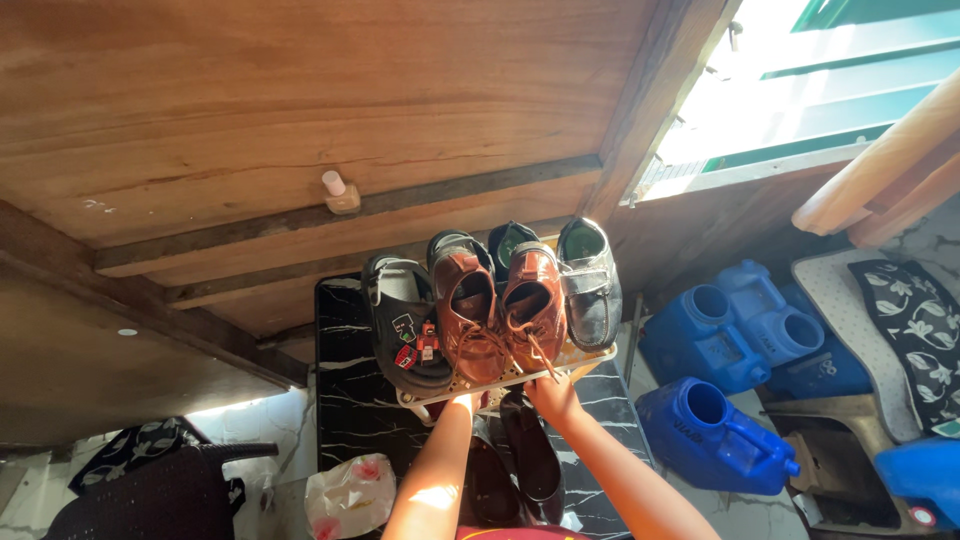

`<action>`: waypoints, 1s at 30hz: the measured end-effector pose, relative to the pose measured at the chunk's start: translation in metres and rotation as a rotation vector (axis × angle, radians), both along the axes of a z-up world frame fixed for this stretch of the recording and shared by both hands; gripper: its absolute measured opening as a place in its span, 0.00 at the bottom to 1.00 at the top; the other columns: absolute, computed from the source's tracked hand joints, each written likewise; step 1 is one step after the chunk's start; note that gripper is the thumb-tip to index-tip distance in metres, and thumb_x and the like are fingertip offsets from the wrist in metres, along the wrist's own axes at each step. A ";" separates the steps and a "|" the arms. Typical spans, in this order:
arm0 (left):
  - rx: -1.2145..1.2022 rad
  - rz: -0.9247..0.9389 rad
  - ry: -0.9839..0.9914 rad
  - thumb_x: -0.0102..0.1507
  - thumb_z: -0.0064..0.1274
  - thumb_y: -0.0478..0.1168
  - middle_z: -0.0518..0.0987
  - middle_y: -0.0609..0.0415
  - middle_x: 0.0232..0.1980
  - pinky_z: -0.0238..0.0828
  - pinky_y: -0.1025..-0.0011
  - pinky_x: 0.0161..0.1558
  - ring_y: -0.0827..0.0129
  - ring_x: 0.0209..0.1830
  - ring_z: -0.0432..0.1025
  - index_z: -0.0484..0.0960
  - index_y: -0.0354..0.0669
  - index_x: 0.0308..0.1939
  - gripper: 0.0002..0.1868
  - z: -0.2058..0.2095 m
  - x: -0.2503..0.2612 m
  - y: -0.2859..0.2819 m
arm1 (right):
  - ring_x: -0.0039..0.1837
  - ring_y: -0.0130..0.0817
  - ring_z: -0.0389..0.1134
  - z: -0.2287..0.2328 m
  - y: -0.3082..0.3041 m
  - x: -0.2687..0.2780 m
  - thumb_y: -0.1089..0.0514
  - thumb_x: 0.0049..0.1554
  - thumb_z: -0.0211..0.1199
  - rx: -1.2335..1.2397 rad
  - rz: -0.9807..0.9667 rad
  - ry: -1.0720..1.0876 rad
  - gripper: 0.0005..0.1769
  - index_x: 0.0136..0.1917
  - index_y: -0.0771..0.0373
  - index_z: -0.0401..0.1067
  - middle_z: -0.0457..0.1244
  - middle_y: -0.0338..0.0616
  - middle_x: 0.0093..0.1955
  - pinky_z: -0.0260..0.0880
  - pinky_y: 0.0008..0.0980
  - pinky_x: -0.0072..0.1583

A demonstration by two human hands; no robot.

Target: The person wipes a brown shoe with a white cloth, then places it on a shoe rack. They adjust other shoes on the rack and continue wiping the brown shoe.

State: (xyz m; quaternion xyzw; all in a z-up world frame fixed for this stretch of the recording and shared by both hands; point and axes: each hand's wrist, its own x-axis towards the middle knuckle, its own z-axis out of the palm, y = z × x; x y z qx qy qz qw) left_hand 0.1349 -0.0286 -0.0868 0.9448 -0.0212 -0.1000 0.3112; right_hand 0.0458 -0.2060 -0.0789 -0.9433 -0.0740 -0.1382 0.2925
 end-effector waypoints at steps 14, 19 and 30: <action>-0.017 0.020 -0.002 0.64 0.45 0.33 0.77 0.47 0.59 0.66 0.59 0.61 0.52 0.61 0.70 0.78 0.41 0.56 0.17 0.001 0.002 0.005 | 0.73 0.32 0.61 -0.003 0.017 0.022 0.63 0.68 0.44 0.951 0.169 0.269 0.23 0.74 0.65 0.63 0.62 0.45 0.73 0.60 0.31 0.71; -0.024 0.022 -0.001 0.64 0.45 0.32 0.78 0.47 0.57 0.67 0.59 0.60 0.52 0.60 0.71 0.79 0.41 0.55 0.16 0.001 0.003 0.004 | 0.72 0.32 0.63 -0.006 0.017 0.022 0.61 0.69 0.42 1.416 0.202 0.341 0.22 0.73 0.67 0.64 0.64 0.43 0.71 0.61 0.32 0.71; -0.077 0.014 -0.030 0.63 0.45 0.30 0.80 0.48 0.53 0.69 0.60 0.57 0.52 0.56 0.73 0.81 0.41 0.52 0.15 0.002 0.001 0.003 | 0.57 0.57 0.70 -0.005 0.002 -0.004 0.67 0.58 0.54 0.130 -0.081 0.251 0.15 0.57 0.60 0.74 0.70 0.57 0.53 0.71 0.46 0.56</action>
